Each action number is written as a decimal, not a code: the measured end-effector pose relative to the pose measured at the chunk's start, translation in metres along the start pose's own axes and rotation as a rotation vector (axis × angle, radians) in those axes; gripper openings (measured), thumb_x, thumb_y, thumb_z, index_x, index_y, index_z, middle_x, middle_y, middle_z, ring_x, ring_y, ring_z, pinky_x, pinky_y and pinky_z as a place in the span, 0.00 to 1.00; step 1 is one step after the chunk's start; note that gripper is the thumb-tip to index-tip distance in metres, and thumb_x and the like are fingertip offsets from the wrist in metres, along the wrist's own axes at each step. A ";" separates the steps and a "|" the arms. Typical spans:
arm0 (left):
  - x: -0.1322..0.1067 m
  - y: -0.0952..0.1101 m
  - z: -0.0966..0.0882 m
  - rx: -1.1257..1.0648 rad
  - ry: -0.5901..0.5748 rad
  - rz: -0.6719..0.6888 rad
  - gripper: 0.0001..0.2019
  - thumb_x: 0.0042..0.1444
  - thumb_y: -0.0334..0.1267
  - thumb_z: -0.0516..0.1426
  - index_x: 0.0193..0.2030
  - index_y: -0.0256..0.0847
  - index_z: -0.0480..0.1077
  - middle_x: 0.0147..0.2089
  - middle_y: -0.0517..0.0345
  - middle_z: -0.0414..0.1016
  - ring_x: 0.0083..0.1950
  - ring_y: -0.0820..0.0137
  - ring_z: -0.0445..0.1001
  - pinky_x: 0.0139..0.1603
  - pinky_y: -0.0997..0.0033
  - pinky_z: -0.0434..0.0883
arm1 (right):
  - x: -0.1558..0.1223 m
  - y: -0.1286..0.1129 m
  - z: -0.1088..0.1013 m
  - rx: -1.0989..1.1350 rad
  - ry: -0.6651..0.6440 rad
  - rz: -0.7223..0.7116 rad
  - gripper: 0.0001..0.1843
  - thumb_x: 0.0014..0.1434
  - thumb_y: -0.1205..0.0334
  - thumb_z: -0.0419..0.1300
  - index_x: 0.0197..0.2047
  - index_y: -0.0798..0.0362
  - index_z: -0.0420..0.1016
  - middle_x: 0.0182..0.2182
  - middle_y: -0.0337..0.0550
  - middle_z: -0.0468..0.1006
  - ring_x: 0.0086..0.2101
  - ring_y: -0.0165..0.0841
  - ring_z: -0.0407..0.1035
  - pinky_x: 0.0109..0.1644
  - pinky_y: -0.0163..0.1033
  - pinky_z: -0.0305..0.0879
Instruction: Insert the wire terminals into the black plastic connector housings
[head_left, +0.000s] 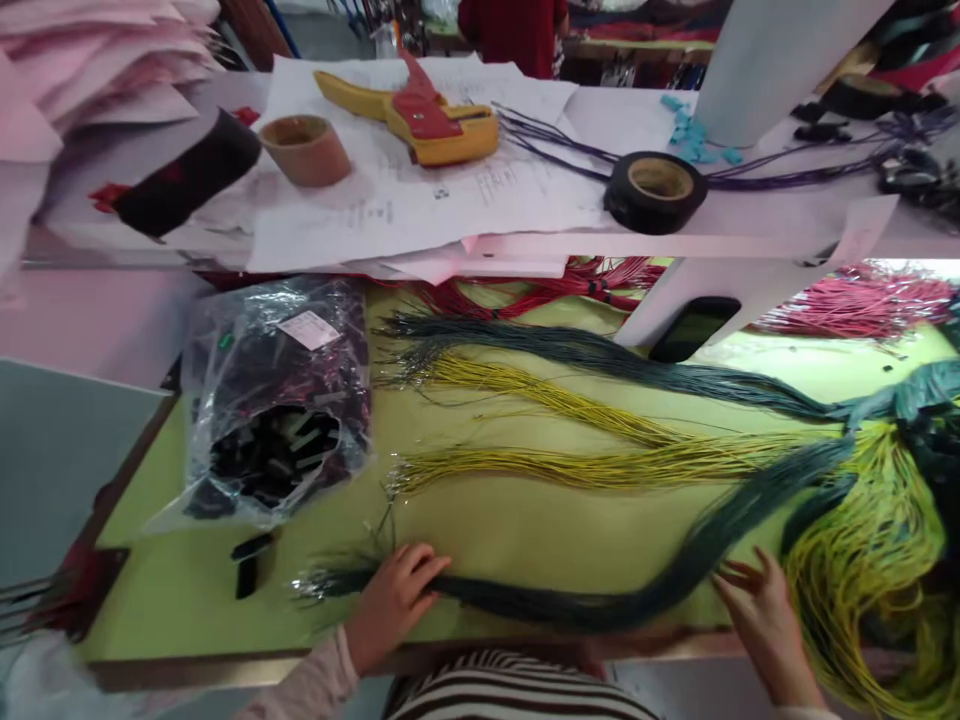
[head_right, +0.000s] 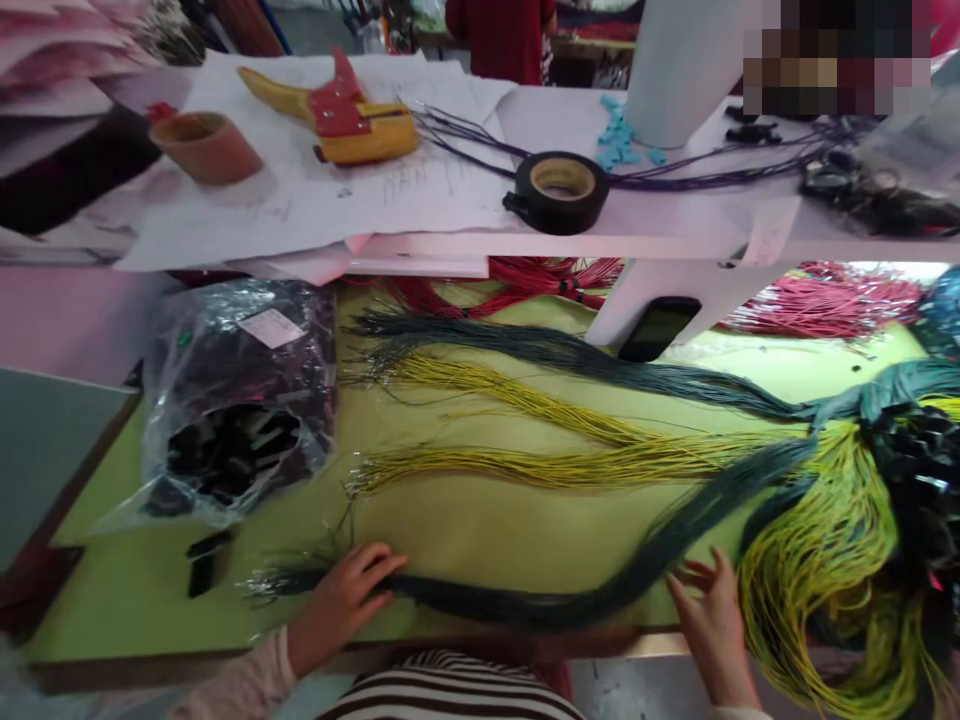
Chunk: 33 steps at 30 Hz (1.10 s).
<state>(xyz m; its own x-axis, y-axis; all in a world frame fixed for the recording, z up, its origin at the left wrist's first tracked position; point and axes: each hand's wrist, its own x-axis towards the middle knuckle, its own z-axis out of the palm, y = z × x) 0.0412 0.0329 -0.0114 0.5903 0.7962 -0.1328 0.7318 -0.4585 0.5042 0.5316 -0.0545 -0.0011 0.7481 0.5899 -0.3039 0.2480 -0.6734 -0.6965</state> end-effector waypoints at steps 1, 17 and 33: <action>0.004 0.003 -0.005 -0.043 -0.033 -0.004 0.19 0.48 0.33 0.60 0.49 0.45 0.70 0.45 0.54 0.72 0.46 0.64 0.72 0.47 0.63 0.71 | 0.005 -0.004 -0.004 -0.135 0.126 -0.154 0.46 0.36 0.47 0.65 0.55 0.62 0.60 0.39 0.54 0.73 0.38 0.49 0.69 0.38 0.52 0.67; 0.101 0.015 0.018 0.360 0.275 0.106 0.22 0.59 0.43 0.51 0.59 0.42 0.63 0.57 0.48 0.69 0.56 0.58 0.66 0.54 0.57 0.61 | 0.028 -0.236 0.279 -0.573 -0.574 -1.364 0.25 0.57 0.72 0.52 0.58 0.64 0.61 0.57 0.58 0.63 0.56 0.40 0.55 0.61 0.46 0.50; 0.121 -0.014 0.027 0.213 0.311 0.458 0.18 0.58 0.30 0.48 0.53 0.46 0.67 0.42 0.55 0.76 0.41 0.64 0.73 0.45 0.64 0.67 | 0.055 -0.108 0.057 -0.832 -0.429 -1.047 0.23 0.59 0.50 0.55 0.53 0.55 0.68 0.46 0.52 0.71 0.46 0.40 0.62 0.56 0.50 0.50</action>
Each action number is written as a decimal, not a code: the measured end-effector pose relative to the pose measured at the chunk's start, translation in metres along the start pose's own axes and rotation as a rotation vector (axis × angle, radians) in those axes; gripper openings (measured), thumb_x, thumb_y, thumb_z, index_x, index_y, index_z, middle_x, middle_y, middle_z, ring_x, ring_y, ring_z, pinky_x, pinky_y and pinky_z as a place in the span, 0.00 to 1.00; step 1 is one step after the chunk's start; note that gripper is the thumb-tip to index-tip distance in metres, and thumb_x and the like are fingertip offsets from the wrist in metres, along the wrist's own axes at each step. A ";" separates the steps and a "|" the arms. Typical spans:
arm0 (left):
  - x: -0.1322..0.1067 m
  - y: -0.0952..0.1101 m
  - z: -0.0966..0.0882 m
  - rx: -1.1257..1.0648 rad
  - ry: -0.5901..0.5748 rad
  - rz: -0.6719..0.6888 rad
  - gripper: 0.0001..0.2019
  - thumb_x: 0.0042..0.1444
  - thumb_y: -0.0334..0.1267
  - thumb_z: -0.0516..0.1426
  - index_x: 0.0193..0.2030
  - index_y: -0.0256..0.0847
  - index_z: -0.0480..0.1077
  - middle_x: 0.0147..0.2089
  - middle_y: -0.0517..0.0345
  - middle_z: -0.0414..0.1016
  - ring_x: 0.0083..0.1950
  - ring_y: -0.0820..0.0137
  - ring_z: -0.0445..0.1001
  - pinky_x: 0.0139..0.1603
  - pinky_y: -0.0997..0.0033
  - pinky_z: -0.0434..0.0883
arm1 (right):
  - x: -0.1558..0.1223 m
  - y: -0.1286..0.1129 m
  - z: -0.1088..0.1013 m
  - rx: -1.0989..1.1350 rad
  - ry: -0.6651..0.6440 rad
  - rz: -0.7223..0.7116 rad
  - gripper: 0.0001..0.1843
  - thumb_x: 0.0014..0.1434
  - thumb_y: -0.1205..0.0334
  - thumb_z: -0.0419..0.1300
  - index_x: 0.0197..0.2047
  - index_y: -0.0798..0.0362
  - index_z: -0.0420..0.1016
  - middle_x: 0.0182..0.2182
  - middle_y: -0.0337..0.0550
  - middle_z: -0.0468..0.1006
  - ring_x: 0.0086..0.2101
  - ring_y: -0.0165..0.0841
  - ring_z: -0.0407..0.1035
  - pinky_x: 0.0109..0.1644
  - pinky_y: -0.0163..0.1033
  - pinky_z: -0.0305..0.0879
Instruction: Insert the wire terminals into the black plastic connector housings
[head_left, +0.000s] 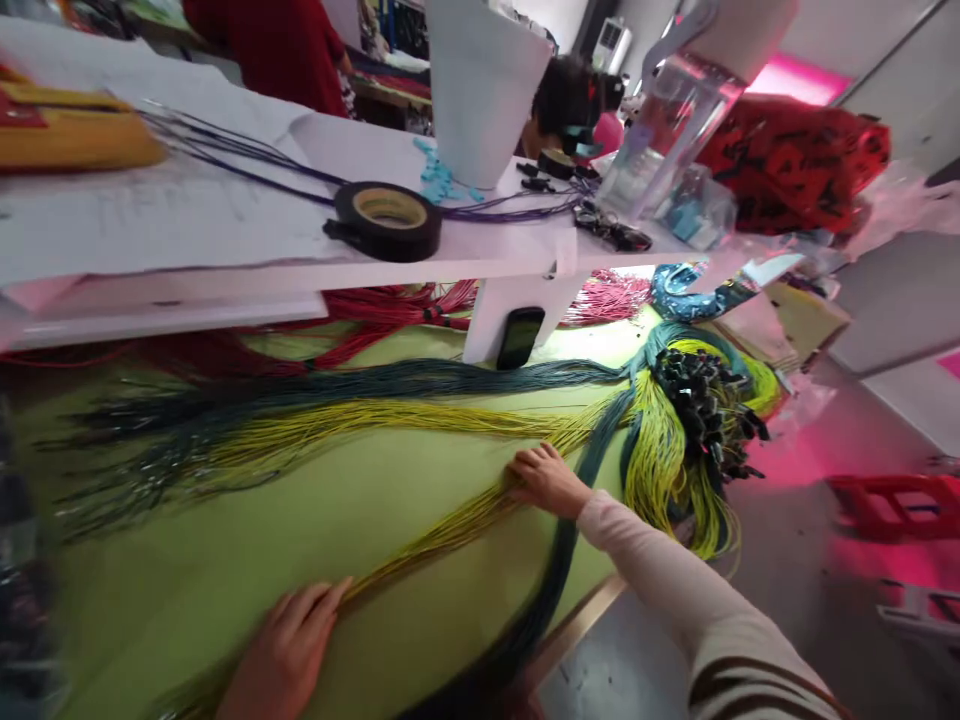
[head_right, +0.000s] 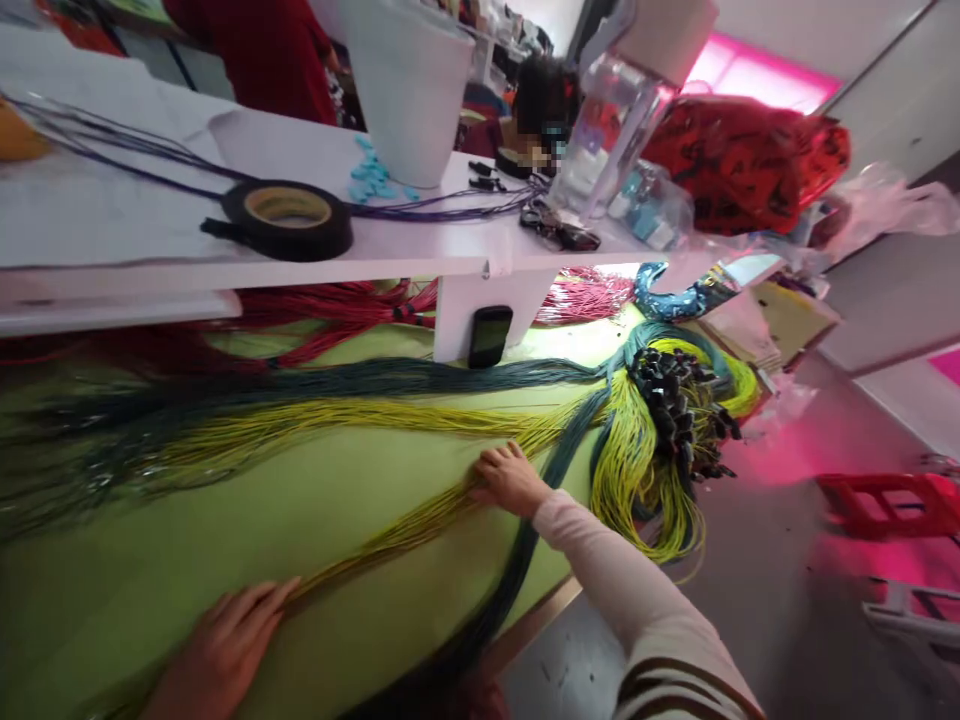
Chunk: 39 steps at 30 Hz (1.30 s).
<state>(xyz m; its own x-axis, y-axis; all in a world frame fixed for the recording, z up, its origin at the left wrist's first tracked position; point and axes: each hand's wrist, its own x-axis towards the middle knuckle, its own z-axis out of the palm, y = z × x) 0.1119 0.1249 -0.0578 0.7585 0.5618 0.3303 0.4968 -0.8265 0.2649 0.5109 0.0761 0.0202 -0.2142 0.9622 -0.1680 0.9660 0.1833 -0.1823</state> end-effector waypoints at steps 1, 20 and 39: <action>-0.003 -0.003 0.000 -0.028 -0.012 0.016 0.19 0.57 0.30 0.48 0.53 0.47 0.67 0.42 0.55 0.76 0.41 0.64 0.73 0.45 0.65 0.68 | -0.015 0.007 -0.003 -0.020 -0.041 -0.006 0.29 0.55 0.46 0.57 0.55 0.55 0.65 0.48 0.53 0.70 0.47 0.42 0.61 0.57 0.52 0.48; 0.216 0.081 0.023 -0.856 -0.566 -0.451 0.15 0.54 0.47 0.50 0.32 0.38 0.71 0.23 0.61 0.70 0.26 0.69 0.69 0.27 0.73 0.64 | -0.025 0.040 -0.036 -0.072 0.124 -0.200 0.15 0.62 0.63 0.48 0.50 0.52 0.67 0.48 0.48 0.69 0.47 0.36 0.59 0.54 0.43 0.53; 0.332 0.062 -0.067 -1.158 -0.272 -0.641 0.18 0.49 0.51 0.58 0.35 0.34 0.69 0.18 0.70 0.48 0.19 0.80 0.48 0.18 0.80 0.47 | -0.067 0.188 -0.047 0.422 0.582 0.603 0.18 0.58 0.60 0.53 0.51 0.57 0.64 0.49 0.54 0.67 0.52 0.40 0.60 0.58 0.49 0.54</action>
<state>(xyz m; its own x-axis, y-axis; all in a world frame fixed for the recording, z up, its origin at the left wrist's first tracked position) 0.3660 0.2624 0.1292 0.6551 0.6972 -0.2911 0.2563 0.1573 0.9537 0.7139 0.0551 0.0424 0.5219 0.8412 0.1415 0.7334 -0.3578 -0.5781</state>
